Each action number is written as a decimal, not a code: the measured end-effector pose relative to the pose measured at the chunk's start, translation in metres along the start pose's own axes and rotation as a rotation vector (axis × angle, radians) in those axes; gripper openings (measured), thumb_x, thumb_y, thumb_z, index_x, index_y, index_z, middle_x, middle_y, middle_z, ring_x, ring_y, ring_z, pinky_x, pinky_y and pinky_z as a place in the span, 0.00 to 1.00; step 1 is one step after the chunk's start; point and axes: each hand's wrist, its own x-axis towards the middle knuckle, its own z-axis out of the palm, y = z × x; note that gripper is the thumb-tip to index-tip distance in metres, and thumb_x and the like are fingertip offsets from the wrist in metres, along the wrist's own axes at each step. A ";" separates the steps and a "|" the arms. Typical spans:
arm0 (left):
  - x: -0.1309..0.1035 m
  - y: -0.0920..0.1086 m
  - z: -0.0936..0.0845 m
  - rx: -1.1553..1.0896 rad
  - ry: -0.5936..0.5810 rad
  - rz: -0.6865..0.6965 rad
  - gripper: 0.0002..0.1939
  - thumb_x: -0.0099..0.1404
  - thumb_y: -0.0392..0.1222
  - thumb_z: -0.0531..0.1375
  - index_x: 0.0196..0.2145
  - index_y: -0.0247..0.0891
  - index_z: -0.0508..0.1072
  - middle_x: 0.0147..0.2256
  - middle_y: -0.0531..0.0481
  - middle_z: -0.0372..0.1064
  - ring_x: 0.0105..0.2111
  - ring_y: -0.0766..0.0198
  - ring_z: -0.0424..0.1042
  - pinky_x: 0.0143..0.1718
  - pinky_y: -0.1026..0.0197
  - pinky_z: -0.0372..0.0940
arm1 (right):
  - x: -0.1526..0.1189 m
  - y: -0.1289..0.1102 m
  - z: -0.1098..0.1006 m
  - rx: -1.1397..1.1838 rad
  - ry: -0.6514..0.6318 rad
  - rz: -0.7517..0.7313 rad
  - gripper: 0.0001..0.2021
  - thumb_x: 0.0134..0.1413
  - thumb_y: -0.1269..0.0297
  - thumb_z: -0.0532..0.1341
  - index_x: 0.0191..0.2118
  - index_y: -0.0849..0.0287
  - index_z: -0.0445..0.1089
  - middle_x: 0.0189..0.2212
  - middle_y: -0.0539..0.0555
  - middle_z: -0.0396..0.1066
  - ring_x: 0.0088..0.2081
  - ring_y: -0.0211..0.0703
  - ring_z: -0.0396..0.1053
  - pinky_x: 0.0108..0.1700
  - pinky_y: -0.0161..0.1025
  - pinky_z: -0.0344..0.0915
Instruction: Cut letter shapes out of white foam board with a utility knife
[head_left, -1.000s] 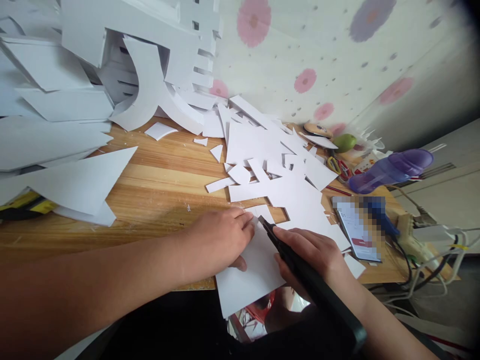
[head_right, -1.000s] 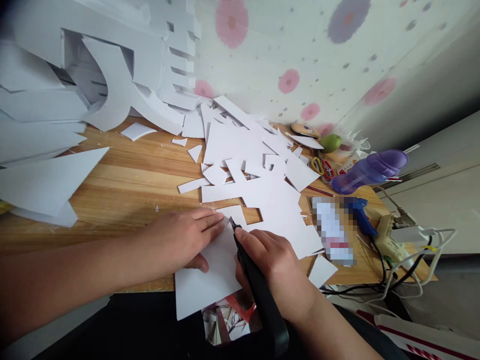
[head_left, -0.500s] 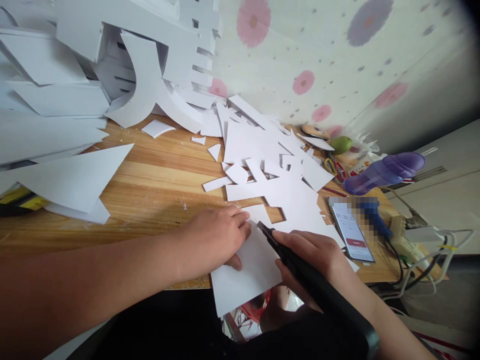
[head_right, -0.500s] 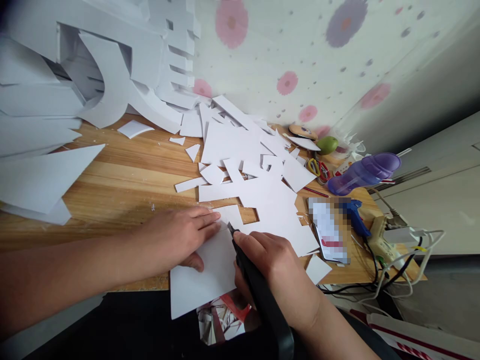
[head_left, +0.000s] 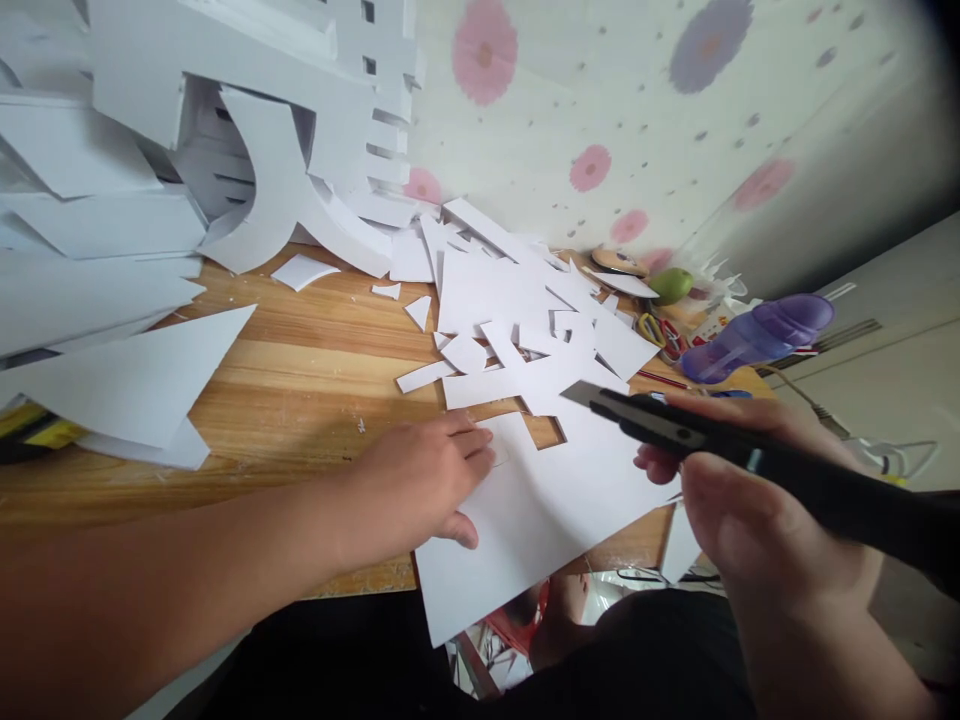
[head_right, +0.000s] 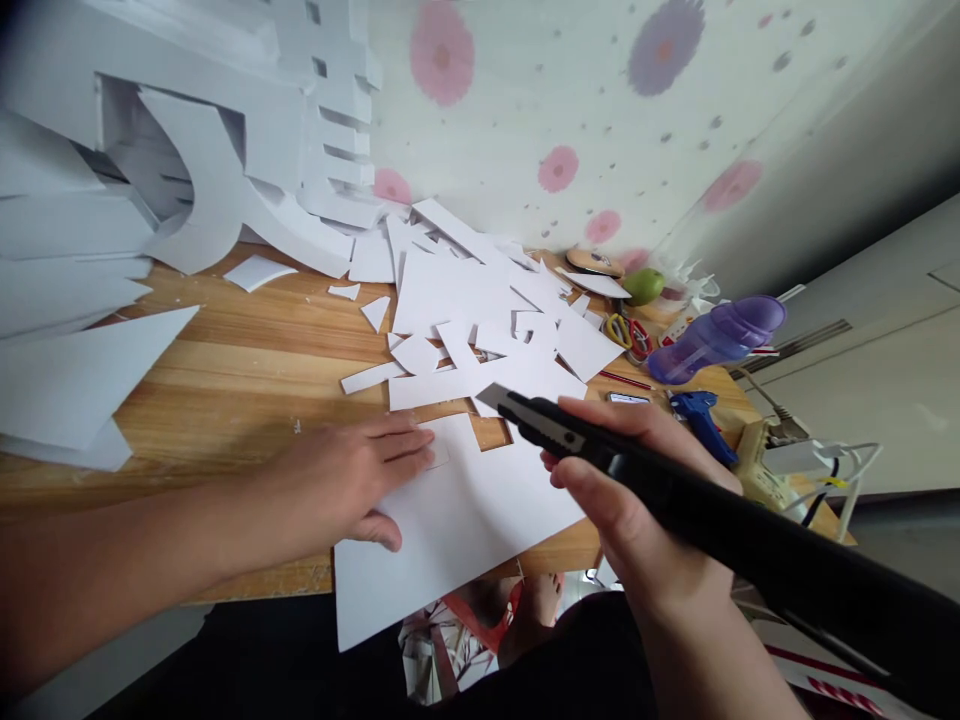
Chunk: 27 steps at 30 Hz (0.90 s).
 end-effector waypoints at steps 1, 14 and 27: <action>0.000 -0.003 -0.001 -0.009 0.022 -0.014 0.33 0.52 0.56 0.71 0.52 0.35 0.73 0.56 0.40 0.68 0.56 0.45 0.65 0.48 0.52 0.66 | -0.002 0.001 0.000 0.092 0.057 0.036 0.15 0.60 0.57 0.61 0.52 0.51 0.69 0.33 0.54 0.76 0.28 0.47 0.76 0.27 0.43 0.75; 0.005 -0.018 0.007 0.071 0.156 -0.081 0.24 0.63 0.47 0.63 0.55 0.40 0.66 0.48 0.41 0.70 0.46 0.49 0.71 0.46 0.49 0.68 | -0.043 -0.010 0.011 -0.677 -0.649 -0.303 0.16 0.63 0.52 0.57 0.53 0.50 0.64 0.28 0.50 0.69 0.28 0.43 0.67 0.24 0.37 0.57; -0.001 0.006 -0.014 -0.359 0.296 -0.552 0.24 0.60 0.58 0.59 0.48 0.43 0.68 0.45 0.44 0.70 0.42 0.51 0.74 0.39 0.55 0.71 | -0.060 -0.008 -0.010 -0.705 -0.496 -0.351 0.16 0.62 0.62 0.56 0.55 0.48 0.59 0.34 0.49 0.71 0.21 0.37 0.64 0.20 0.38 0.44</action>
